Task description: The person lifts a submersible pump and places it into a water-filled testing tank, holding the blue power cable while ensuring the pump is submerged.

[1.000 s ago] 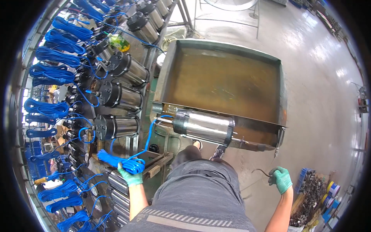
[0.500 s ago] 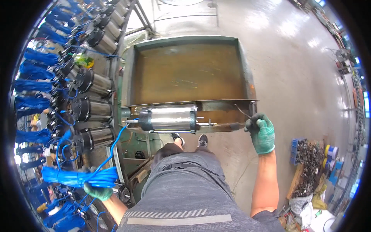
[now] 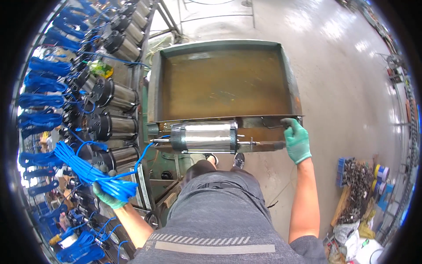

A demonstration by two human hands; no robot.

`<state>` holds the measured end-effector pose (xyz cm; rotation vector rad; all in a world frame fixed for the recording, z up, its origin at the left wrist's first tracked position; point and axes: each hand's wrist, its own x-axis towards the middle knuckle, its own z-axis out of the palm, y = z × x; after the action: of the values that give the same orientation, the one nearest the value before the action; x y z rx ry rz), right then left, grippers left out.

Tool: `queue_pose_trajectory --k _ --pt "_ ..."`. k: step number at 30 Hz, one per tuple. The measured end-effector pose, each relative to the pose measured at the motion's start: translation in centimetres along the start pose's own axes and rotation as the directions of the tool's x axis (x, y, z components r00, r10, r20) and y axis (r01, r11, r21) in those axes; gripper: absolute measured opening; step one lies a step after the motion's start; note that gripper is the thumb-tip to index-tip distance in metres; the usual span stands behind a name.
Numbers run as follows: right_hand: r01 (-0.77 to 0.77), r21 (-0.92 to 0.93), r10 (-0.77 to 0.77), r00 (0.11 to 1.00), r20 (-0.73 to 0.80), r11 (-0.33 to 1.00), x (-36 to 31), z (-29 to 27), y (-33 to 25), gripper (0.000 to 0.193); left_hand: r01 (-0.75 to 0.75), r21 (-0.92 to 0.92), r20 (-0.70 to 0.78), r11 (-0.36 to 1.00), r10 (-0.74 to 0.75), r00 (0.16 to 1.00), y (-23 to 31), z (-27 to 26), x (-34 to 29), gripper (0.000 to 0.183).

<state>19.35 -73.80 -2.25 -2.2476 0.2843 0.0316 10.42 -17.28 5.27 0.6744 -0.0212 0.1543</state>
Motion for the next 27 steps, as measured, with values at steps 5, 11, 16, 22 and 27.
queue_pose_trajectory --k 5,11,16,22,27 --pt "-0.02 -0.187 0.036 0.996 0.082 0.982 0.1 -0.6 -0.3 0.022 -0.069 -0.029 0.048 0.997 0.071 0.996 0.1 -1.6 3.5 0.058" --pt "-0.022 -0.194 0.065 0.973 0.223 0.981 -1.6 0.3 -0.4 0.021 -0.072 0.106 -0.166 0.992 0.089 0.982 0.8 -2.1 8.9 0.06" --pt "-0.209 -0.098 0.228 0.94 0.256 0.973 -4.8 0.4 -1.5 0.026 -0.158 0.503 -0.358 0.85 0.37 0.857 0.5 -3.0 11.8 0.063" --pt "-0.478 -0.046 0.443 0.768 0.463 0.877 -7.5 0.8 -5.6 0.027 -0.13 0.148 -0.094 0.98 0.145 0.985 0.7 0.9 12.2 0.066" --pt "-0.494 0.167 0.415 0.837 0.357 0.853 -7.6 2.0 -7.0 0.026 -0.002 0.076 0.295 0.997 -0.021 0.955 0.0 5.0 11.9 0.066"
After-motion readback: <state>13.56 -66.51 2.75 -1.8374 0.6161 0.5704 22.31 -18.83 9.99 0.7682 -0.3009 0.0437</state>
